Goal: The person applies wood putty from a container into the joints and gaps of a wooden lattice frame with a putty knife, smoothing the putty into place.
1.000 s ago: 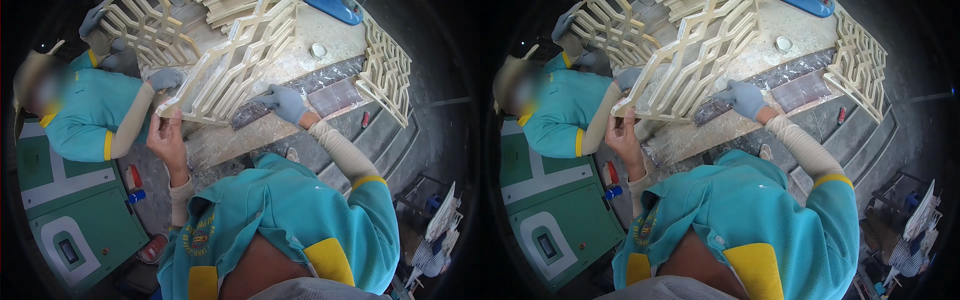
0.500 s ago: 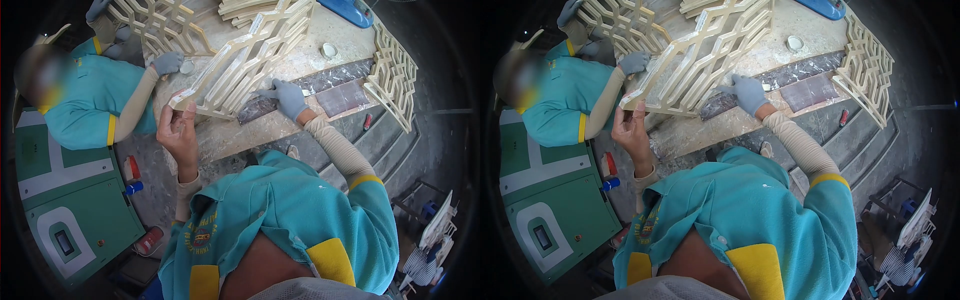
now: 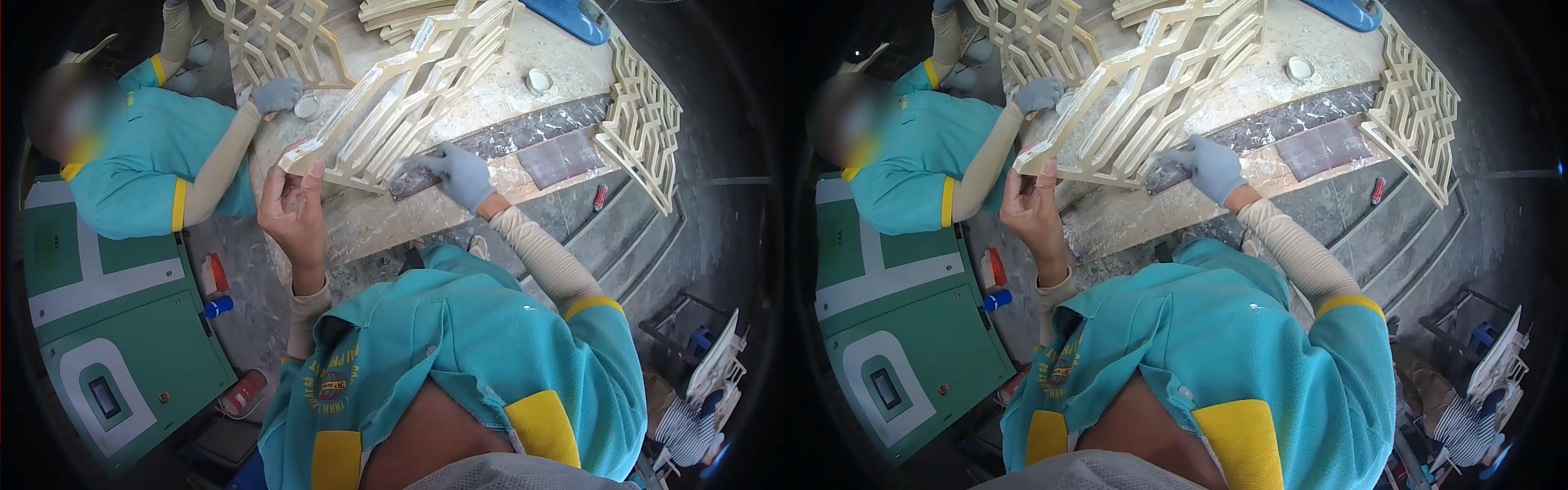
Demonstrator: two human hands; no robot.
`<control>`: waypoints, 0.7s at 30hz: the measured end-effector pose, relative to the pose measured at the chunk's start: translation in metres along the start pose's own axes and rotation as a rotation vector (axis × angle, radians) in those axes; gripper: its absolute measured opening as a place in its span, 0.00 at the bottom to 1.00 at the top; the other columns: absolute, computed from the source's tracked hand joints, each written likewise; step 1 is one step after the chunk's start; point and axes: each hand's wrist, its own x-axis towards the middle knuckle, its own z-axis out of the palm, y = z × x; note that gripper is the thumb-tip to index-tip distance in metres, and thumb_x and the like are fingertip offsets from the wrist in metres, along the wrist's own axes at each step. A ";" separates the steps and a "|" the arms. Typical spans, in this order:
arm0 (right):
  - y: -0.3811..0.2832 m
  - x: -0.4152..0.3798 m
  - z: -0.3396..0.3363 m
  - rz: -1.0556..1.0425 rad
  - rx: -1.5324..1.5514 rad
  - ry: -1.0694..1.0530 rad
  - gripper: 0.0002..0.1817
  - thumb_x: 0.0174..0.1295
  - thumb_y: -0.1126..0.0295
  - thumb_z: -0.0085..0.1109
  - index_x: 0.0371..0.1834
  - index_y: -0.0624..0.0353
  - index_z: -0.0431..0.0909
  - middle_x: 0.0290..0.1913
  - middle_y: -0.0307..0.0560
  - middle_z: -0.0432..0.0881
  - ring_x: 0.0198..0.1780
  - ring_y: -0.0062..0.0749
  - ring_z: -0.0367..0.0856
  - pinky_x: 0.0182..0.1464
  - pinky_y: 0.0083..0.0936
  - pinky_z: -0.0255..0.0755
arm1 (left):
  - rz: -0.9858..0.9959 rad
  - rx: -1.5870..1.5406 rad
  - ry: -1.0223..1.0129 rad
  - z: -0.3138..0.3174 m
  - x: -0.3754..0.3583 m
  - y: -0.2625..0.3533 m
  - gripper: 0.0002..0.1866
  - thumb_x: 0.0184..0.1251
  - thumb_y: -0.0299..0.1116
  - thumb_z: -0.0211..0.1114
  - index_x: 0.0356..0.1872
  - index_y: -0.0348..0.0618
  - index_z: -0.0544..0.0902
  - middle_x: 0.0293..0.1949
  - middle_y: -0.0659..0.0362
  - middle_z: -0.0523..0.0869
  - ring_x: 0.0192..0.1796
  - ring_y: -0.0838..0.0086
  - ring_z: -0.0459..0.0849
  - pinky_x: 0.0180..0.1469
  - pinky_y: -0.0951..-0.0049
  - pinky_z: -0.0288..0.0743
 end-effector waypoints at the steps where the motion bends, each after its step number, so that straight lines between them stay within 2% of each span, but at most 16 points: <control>1: 0.002 0.003 -0.003 0.074 -0.035 -0.011 0.29 0.56 0.73 0.63 0.56 0.20 0.84 0.37 0.44 0.75 0.39 0.42 0.82 0.38 0.39 0.78 | -0.002 0.000 0.001 0.000 0.000 0.001 0.16 0.69 0.23 0.69 0.56 0.29 0.83 0.43 0.59 0.84 0.44 0.81 0.80 0.47 0.80 0.77; 3: 0.001 0.001 0.002 0.042 -0.047 0.014 0.29 0.56 0.74 0.63 0.56 0.20 0.84 0.37 0.45 0.76 0.38 0.43 0.83 0.37 0.39 0.78 | 0.028 -0.035 -0.010 0.001 0.001 0.004 0.16 0.70 0.23 0.69 0.55 0.28 0.82 0.45 0.57 0.85 0.45 0.80 0.81 0.48 0.80 0.77; 5: -0.004 -0.004 0.008 -0.165 -0.121 0.051 0.29 0.56 0.74 0.63 0.57 0.20 0.84 0.38 0.46 0.77 0.35 0.46 0.83 0.35 0.41 0.78 | 0.033 -0.020 -0.003 0.002 0.002 0.005 0.15 0.70 0.23 0.68 0.55 0.27 0.82 0.45 0.56 0.85 0.45 0.80 0.82 0.48 0.80 0.77; 9: -0.007 -0.004 0.003 -0.150 -0.058 -0.035 0.29 0.57 0.75 0.61 0.59 0.24 0.84 0.39 0.43 0.77 0.38 0.42 0.82 0.36 0.40 0.77 | 0.029 0.006 -0.027 0.001 0.000 0.009 0.15 0.71 0.20 0.67 0.56 0.26 0.81 0.47 0.53 0.86 0.48 0.77 0.82 0.52 0.76 0.78; 11: -0.023 0.005 -0.020 0.155 -0.039 -0.121 0.29 0.57 0.73 0.62 0.60 0.24 0.83 0.42 0.43 0.77 0.42 0.42 0.83 0.39 0.40 0.79 | 0.016 0.012 -0.030 0.000 -0.003 0.008 0.15 0.71 0.20 0.66 0.56 0.26 0.81 0.47 0.53 0.86 0.48 0.76 0.83 0.53 0.76 0.78; 14: -0.031 0.004 -0.010 0.228 -0.161 -0.068 0.30 0.57 0.74 0.63 0.62 0.25 0.82 0.42 0.45 0.77 0.43 0.45 0.84 0.40 0.40 0.81 | 0.014 0.037 -0.037 0.000 -0.004 0.009 0.15 0.71 0.20 0.66 0.56 0.25 0.81 0.47 0.52 0.86 0.49 0.76 0.83 0.53 0.76 0.78; 17: -0.047 -0.010 0.014 0.165 -0.194 -0.067 0.31 0.57 0.74 0.62 0.63 0.25 0.80 0.44 0.46 0.77 0.45 0.46 0.85 0.42 0.40 0.81 | 0.017 0.064 -0.039 0.000 -0.005 0.007 0.16 0.71 0.20 0.66 0.57 0.25 0.81 0.47 0.52 0.86 0.49 0.76 0.83 0.53 0.75 0.78; 18: -0.052 -0.012 0.014 0.173 -0.185 -0.178 0.34 0.57 0.73 0.63 0.67 0.23 0.77 0.46 0.47 0.76 0.45 0.48 0.85 0.44 0.41 0.81 | 0.015 0.071 -0.040 -0.001 -0.005 0.006 0.16 0.71 0.20 0.66 0.57 0.25 0.81 0.48 0.52 0.86 0.49 0.75 0.83 0.53 0.75 0.78; 19: -0.053 -0.013 0.012 0.173 -0.186 -0.177 0.34 0.57 0.73 0.63 0.67 0.23 0.77 0.46 0.47 0.76 0.45 0.48 0.85 0.44 0.41 0.81 | 0.015 0.070 -0.040 0.000 -0.005 0.006 0.16 0.71 0.20 0.66 0.57 0.25 0.81 0.48 0.52 0.86 0.49 0.75 0.83 0.53 0.75 0.78; 21: -0.055 -0.012 0.003 0.201 0.001 -0.255 0.39 0.54 0.70 0.69 0.71 0.24 0.72 0.48 0.49 0.76 0.47 0.48 0.85 0.46 0.42 0.81 | 0.020 0.066 -0.037 0.002 -0.005 0.009 0.16 0.71 0.20 0.66 0.58 0.25 0.81 0.48 0.52 0.86 0.49 0.75 0.83 0.54 0.75 0.78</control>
